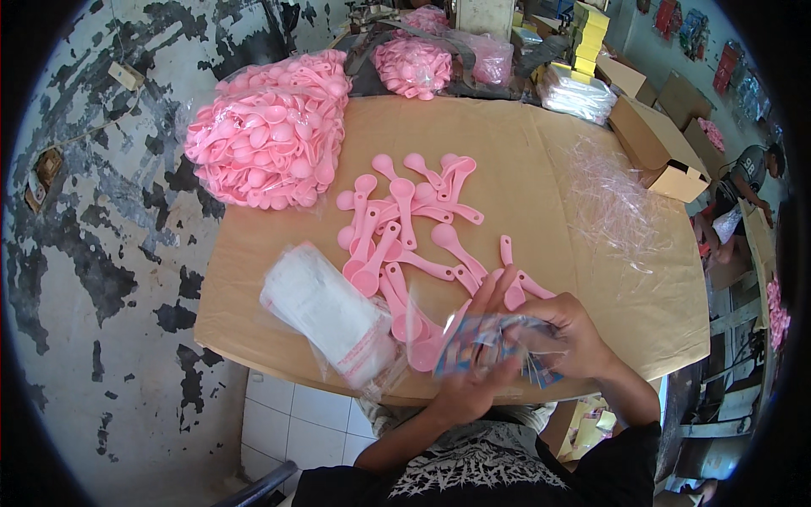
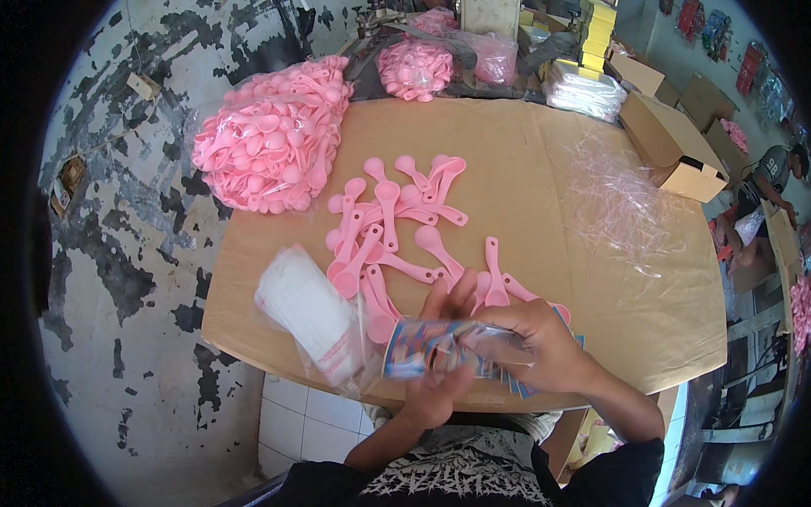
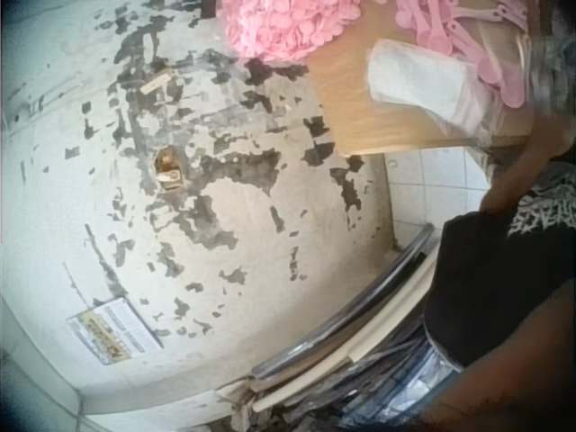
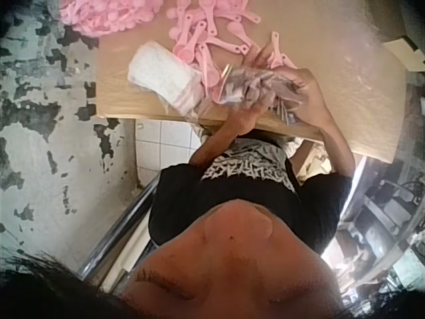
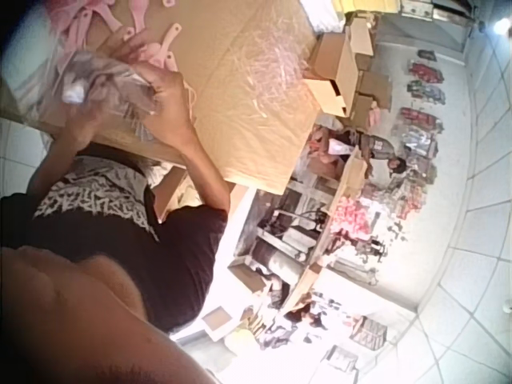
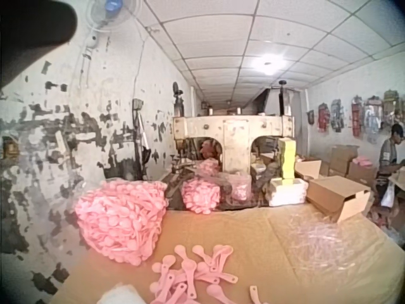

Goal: The person repeatedly picks up pink plastic spoons and small printed cards, places them into clear plastic bags, and sets the filled bags aside on the table. The process is repeated continuously throughout the clip.

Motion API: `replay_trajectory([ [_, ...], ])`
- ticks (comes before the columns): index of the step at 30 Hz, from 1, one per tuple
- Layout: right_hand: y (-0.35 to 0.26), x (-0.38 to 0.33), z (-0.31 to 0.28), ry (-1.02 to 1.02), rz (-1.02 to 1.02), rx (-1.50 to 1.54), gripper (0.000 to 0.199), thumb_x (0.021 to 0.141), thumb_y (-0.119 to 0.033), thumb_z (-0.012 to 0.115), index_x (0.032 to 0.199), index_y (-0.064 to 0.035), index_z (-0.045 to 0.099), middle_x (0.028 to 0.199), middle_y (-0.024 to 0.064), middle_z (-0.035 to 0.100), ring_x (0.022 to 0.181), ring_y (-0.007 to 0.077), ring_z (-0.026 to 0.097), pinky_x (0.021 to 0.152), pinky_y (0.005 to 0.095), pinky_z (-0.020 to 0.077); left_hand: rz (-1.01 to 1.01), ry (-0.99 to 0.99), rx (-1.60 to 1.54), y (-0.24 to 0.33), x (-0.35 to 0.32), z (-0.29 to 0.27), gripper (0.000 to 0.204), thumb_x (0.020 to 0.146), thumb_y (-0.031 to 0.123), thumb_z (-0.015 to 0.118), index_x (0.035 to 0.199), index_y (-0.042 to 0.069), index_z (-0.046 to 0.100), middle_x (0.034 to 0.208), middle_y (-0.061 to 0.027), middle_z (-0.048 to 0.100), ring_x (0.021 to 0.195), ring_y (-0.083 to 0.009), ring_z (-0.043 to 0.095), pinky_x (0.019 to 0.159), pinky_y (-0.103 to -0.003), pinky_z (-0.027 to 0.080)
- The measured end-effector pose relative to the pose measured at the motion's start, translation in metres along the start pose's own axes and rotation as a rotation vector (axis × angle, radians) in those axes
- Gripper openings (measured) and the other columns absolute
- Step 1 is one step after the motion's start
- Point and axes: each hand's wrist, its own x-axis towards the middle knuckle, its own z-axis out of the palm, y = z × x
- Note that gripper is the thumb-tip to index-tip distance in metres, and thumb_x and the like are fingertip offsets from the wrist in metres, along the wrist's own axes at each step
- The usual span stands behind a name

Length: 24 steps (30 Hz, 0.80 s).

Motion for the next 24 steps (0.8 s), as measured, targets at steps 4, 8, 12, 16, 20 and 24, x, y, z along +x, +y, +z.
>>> replay_trajectory([
  [4,0.010,-0.004,0.000,-0.057,-0.028,0.081,0.011,0.084,-0.010,0.070,0.083,-0.0014,0.063,0.086,0.0081,0.064,0.070,0.0117,0.057,0.065,0.0273,0.0468,0.282,-0.249,0.130,-0.011,0.000,-0.023,0.061,0.085,0.035,0.066,0.131,0.007,0.037,0.136,-0.0208,0.046,0.136,-0.0352,0.034,0.114,-0.048,0.019],
  [8,0.009,0.018,-0.016,-0.322,-0.331,-0.070,0.016,0.081,-0.008,0.070,0.097,-0.0045,0.067,0.092,0.0095,0.067,0.080,0.0219,0.063,0.072,0.0310,0.0490,0.453,-0.451,-0.160,-0.023,-0.002,-0.048,0.046,0.085,0.031,0.066,0.119,0.008,0.044,0.127,-0.0184,0.055,0.128,-0.0390,0.043,0.112,-0.054,0.021],
  [12,0.026,0.044,-0.069,-0.158,-0.245,-0.564,0.027,0.081,-0.004,0.066,0.107,-0.0083,0.066,0.106,0.0096,0.065,0.101,0.0286,0.060,0.087,0.0363,0.0481,0.336,0.052,-0.310,-0.008,-0.003,-0.048,0.046,0.084,0.025,0.066,0.122,0.010,0.045,0.125,-0.0172,0.056,0.127,-0.0387,0.044,0.111,-0.054,0.023],
  [16,0.071,0.060,-0.089,-0.121,-0.352,-0.891,0.022,0.082,-0.008,0.065,0.104,-0.0110,0.066,0.114,0.0114,0.058,0.108,0.0296,0.056,0.093,0.0404,0.0458,0.308,0.187,-0.071,0.003,0.008,-0.044,0.051,0.084,0.015,0.064,0.130,0.008,0.043,0.131,-0.0208,0.052,0.125,-0.0375,0.047,0.111,-0.053,0.025],
  [20,0.069,0.053,-0.092,-0.142,-0.415,-0.918,0.018,0.084,-0.011,0.065,0.101,-0.0106,0.065,0.115,0.0103,0.058,0.107,0.0294,0.055,0.093,0.0410,0.0451,0.204,0.269,-0.112,0.005,0.008,-0.038,0.050,0.083,-0.001,0.063,0.128,0.009,0.044,0.132,-0.0257,0.049,0.126,-0.0361,0.047,0.108,-0.050,0.035],
  [24,0.051,0.039,-0.093,-0.246,-0.017,-0.949,0.017,0.085,-0.014,0.064,0.101,-0.0075,0.065,0.107,0.0105,0.062,0.104,0.0278,0.057,0.091,0.0400,0.0450,0.233,0.242,-0.081,0.008,0.013,-0.043,0.049,0.084,-0.004,0.061,0.129,0.008,0.044,0.133,-0.0239,0.048,0.125,-0.0365,0.048,0.107,-0.050,0.036],
])
